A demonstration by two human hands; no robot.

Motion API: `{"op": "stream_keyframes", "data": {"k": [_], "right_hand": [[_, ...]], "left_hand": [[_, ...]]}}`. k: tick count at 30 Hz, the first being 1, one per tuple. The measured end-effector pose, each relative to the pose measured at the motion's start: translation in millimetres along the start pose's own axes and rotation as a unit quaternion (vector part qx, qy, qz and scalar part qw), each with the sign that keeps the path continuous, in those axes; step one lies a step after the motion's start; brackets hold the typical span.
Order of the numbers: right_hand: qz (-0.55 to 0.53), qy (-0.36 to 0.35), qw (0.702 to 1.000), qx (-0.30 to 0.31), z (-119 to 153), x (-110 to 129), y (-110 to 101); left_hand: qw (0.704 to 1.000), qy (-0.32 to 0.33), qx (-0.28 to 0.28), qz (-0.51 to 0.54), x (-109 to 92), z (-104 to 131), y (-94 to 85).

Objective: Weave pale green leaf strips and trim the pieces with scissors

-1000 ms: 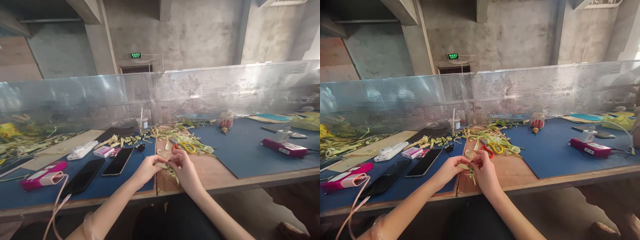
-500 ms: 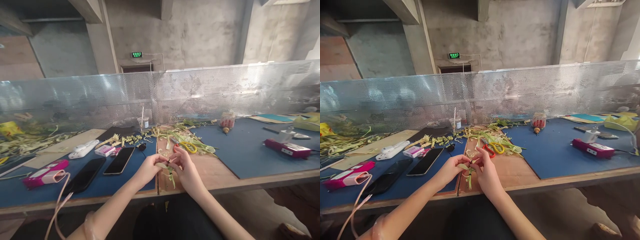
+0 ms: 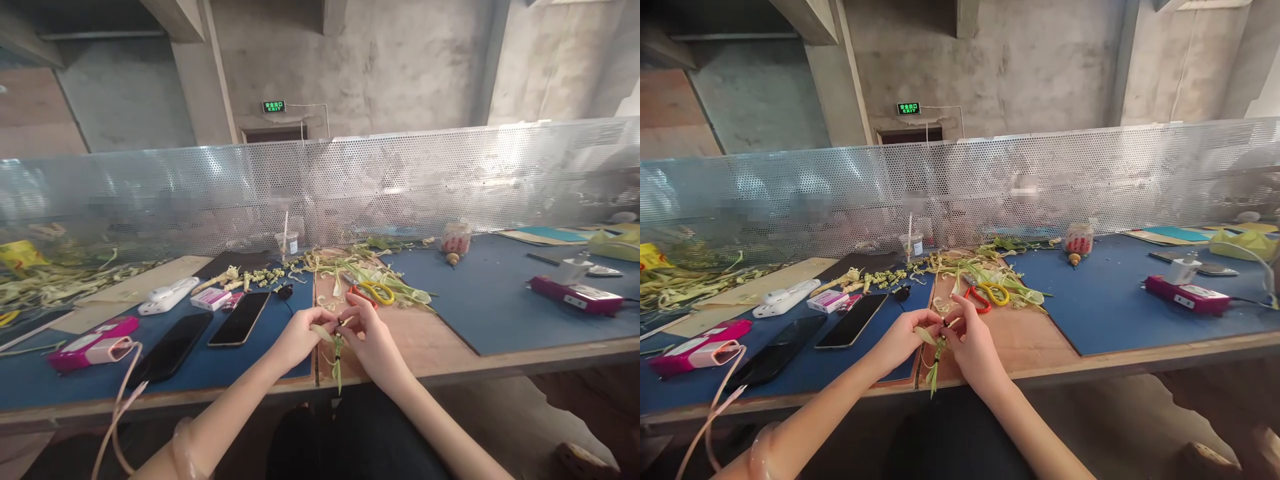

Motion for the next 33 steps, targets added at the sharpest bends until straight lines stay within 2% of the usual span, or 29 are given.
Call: {"op": "stream_keyframes", "data": {"k": [21, 33], "right_hand": [[0.043, 0.011, 0.999, -0.009, 2.1, -6.0, -3.1], [0.076, -0.050, 0.996, 0.003, 4.6, -0.5, -2.1]], "left_hand": [[1.000, 0.014, -0.001, -0.008, -3.2, 1.1, 0.0], [1.000, 0.006, -0.009, 0.000, 0.8, -0.6, -1.4]]}}
Point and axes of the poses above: each hand's wrist, its own z-axis away from the middle knuckle, its own y-axis out of the palm, x = y × z, the point moved 6 cm from there along -z, towards the middle knuckle, and after that the axes turned 8 degrees about -y, right-handed, at the moved point
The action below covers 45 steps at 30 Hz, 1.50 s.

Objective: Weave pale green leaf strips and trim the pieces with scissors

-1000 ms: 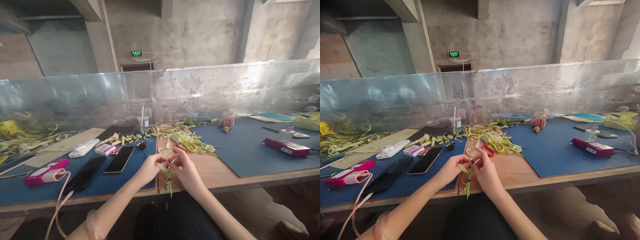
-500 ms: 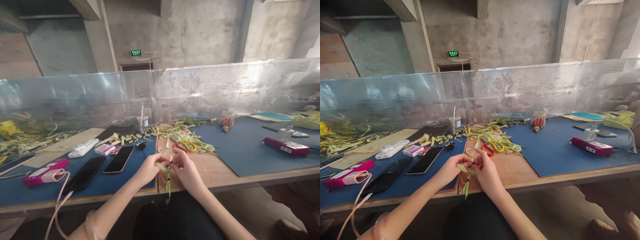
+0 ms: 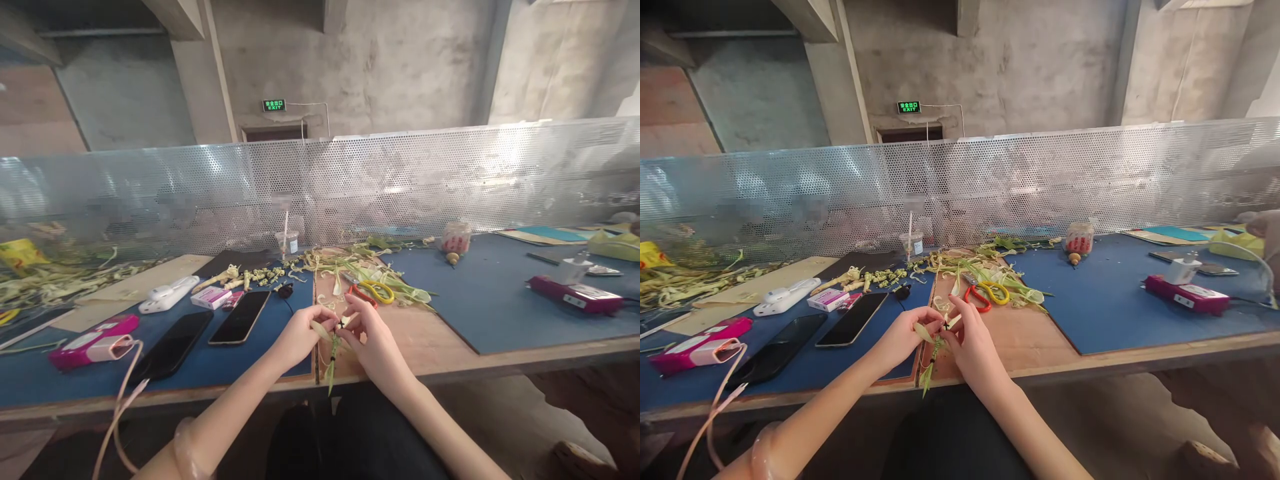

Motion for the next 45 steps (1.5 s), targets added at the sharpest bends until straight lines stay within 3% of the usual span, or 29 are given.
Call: {"op": "stream_keyframes", "data": {"k": [6, 18, 23, 31, 45], "right_hand": [[0.005, -0.023, 0.999, 0.030, 1, 1, 4], [-0.004, 0.033, 0.999, 0.034, 1, -3, 4], [0.002, 0.019, 0.999, 0.051, 0, -1, 5], [0.016, 0.008, 0.996, 0.088, 0, 2, 9], [-0.016, 0.015, 0.997, 0.079, 0, 3, 3]], "left_hand": [[0.999, 0.005, 0.031, -0.012, -3, 2, 4.1], [0.998, -0.009, 0.064, -0.018, -4, 3, 9.1], [0.997, -0.017, 0.073, -0.009, -9, 6, 10.5], [0.995, -0.044, 0.085, 0.012, 2, 2, 12.7], [0.995, -0.029, 0.096, 0.014, 0, 3, 12.9]]}}
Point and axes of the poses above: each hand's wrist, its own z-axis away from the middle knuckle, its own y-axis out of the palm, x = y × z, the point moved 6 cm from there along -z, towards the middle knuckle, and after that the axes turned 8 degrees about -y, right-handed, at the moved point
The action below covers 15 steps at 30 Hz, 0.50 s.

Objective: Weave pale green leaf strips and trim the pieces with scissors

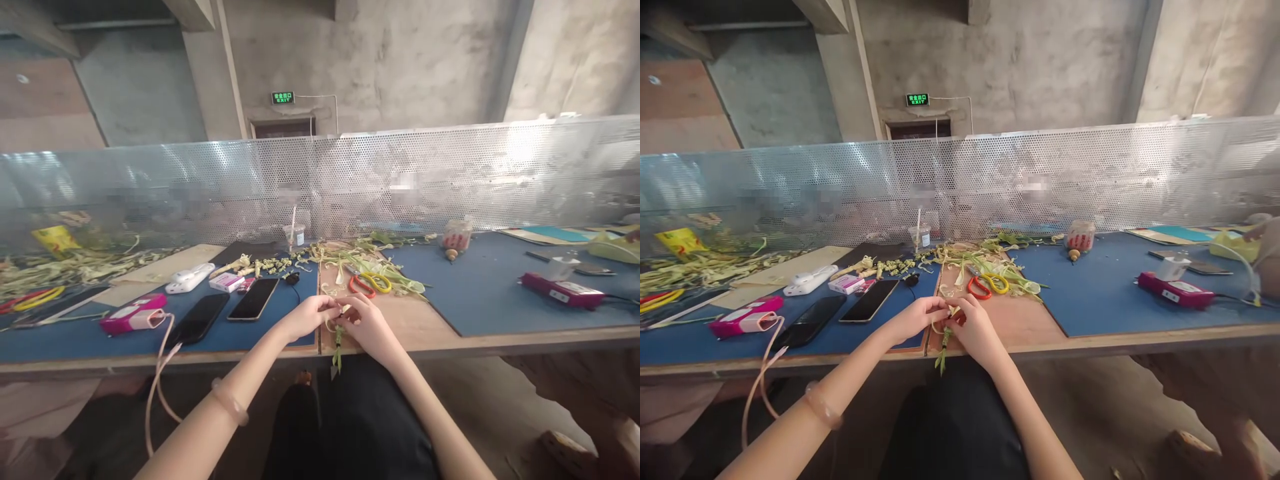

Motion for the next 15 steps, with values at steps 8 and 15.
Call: {"op": "stream_keyframes", "data": {"k": [8, 15], "right_hand": [[-0.023, 0.025, 0.999, -0.022, 1.7, -3.7, -4.4], [-0.011, 0.040, 0.999, -0.029, 1.7, -5.3, -4.4]], "left_hand": [[1.000, 0.007, 0.003, 0.010, -0.4, -0.3, -1.9], [1.000, 0.006, 0.030, 0.000, -3.8, -4.3, -1.2]]}}
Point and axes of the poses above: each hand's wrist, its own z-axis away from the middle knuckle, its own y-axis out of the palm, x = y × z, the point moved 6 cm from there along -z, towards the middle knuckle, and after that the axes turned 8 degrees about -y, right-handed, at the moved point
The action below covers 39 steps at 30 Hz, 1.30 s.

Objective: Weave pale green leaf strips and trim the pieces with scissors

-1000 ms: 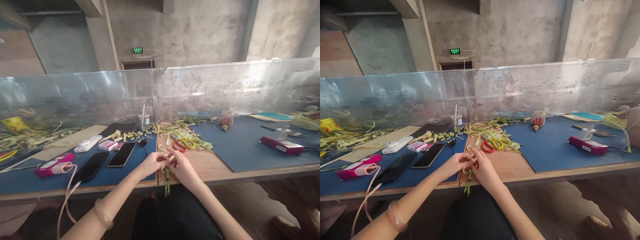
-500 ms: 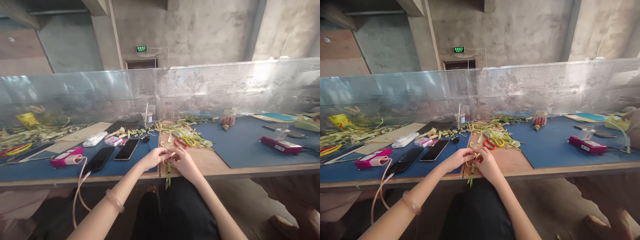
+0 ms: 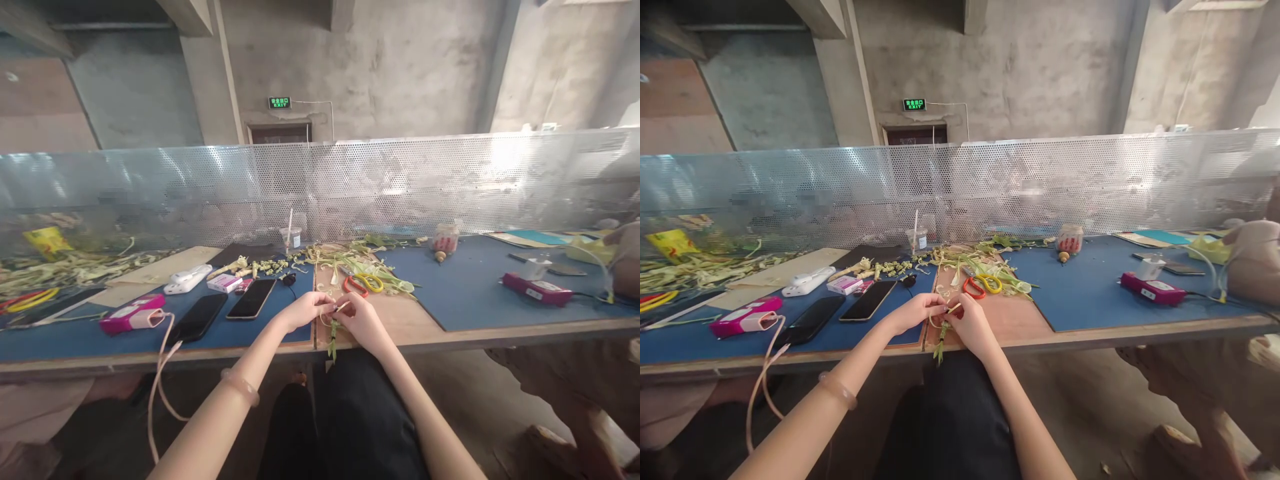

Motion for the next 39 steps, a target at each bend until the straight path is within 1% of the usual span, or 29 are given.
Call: {"op": "stream_keyframes", "data": {"k": [3, 8, 19, 24, 28, 32, 39], "right_hand": [[0.004, 0.010, 1.000, 0.004, -1, -3, 2], [0.005, 0.017, 1.000, -0.003, -2, -5, 4], [0.021, -0.030, 0.999, 0.000, -1, 8, 2], [0.008, -0.050, 0.999, 0.004, -1, 8, 2], [0.005, -0.037, 0.999, -0.001, -1, 8, 2], [-0.021, -0.013, 1.000, 0.013, -1, 4, 4], [-0.003, -0.019, 1.000, 0.019, -2, -2, 7]], "left_hand": [[1.000, -0.002, -0.007, -0.014, 0, 1, 0.1], [1.000, 0.008, -0.019, -0.003, 3, 3, 0.0], [0.999, 0.004, -0.035, 0.031, 9, 3, -2.3], [0.999, 0.011, -0.036, 0.033, 7, 2, -2.2], [0.999, 0.004, -0.024, 0.032, 3, 3, -0.2], [0.999, 0.000, -0.020, 0.025, 5, 4, 1.0], [0.999, 0.006, -0.033, -0.018, 8, 5, 0.3]]}}
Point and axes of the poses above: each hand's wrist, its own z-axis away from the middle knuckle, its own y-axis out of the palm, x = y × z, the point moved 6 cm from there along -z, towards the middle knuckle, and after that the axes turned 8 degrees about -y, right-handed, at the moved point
